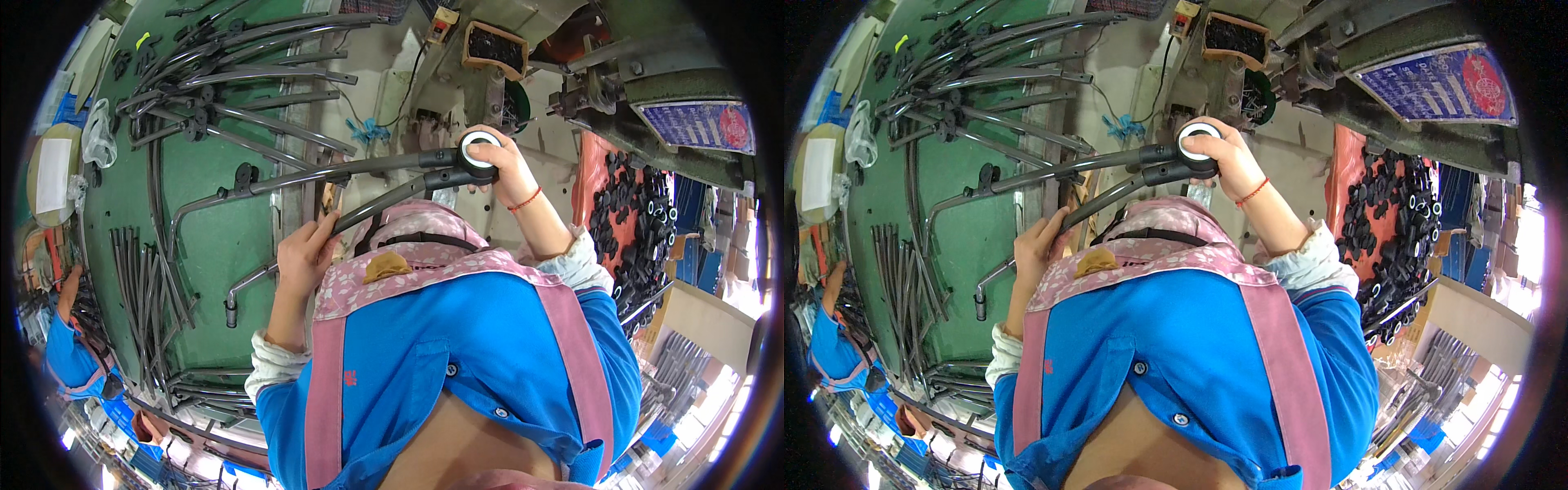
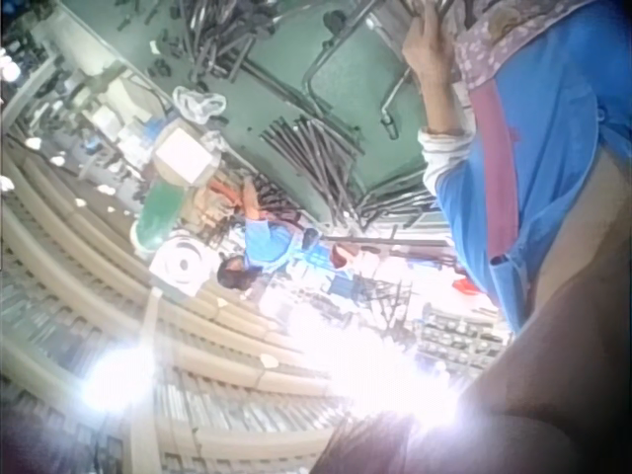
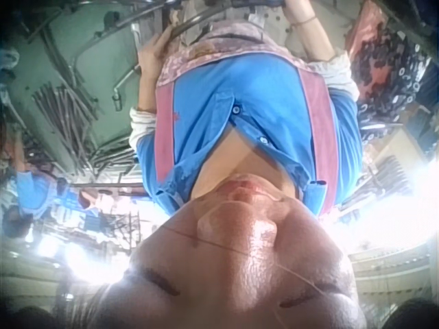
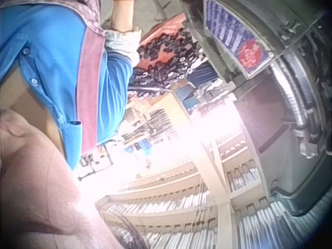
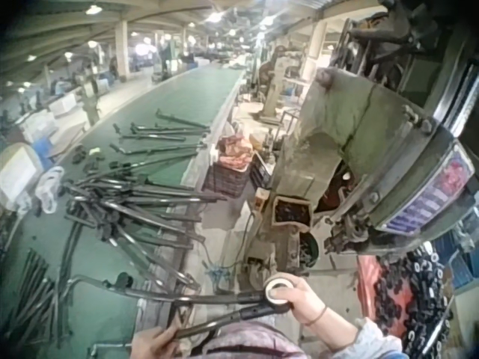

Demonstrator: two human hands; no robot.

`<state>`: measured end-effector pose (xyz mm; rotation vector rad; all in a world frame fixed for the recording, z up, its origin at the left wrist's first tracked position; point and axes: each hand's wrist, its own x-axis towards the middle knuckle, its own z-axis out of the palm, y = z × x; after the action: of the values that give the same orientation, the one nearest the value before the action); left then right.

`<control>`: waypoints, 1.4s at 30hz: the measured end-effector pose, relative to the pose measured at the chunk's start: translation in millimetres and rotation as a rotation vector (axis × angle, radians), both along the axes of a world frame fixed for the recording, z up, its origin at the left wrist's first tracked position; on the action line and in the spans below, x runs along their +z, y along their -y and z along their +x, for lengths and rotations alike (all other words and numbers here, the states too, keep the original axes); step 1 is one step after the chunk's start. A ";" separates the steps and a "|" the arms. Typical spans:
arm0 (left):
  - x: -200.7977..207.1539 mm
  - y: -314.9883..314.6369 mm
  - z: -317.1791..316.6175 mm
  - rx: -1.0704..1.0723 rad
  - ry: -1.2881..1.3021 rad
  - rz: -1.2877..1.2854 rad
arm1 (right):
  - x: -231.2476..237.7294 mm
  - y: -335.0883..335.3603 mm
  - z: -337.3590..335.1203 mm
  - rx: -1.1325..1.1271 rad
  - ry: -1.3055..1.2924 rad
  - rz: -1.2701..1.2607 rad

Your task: The person repeatedly picks up metal rods and black plastic end caps, inserts the caps onto the rod ends, and places the assembled units on a nearby table. The cycle of picking, inserting, and placing continues throughout the clip.

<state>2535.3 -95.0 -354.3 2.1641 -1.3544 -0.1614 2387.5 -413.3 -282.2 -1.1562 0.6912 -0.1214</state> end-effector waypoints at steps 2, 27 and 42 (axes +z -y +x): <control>-0.9 0.6 1.0 -0.026 0.009 -0.011 | 0.7 1.0 0.8 0.008 0.012 0.021; 21.1 21.2 -4.0 -0.083 -0.339 0.235 | 18.5 -17.4 -14.9 -0.002 0.063 -0.260; 34.7 49.9 -4.9 -0.137 -0.003 0.080 | 29.2 -15.3 -5.8 0.129 0.218 -0.251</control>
<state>2530.4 -144.9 -319.6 2.1349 -1.5185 -0.2754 2381.7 -397.9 -253.0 -1.4009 0.4145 -0.2264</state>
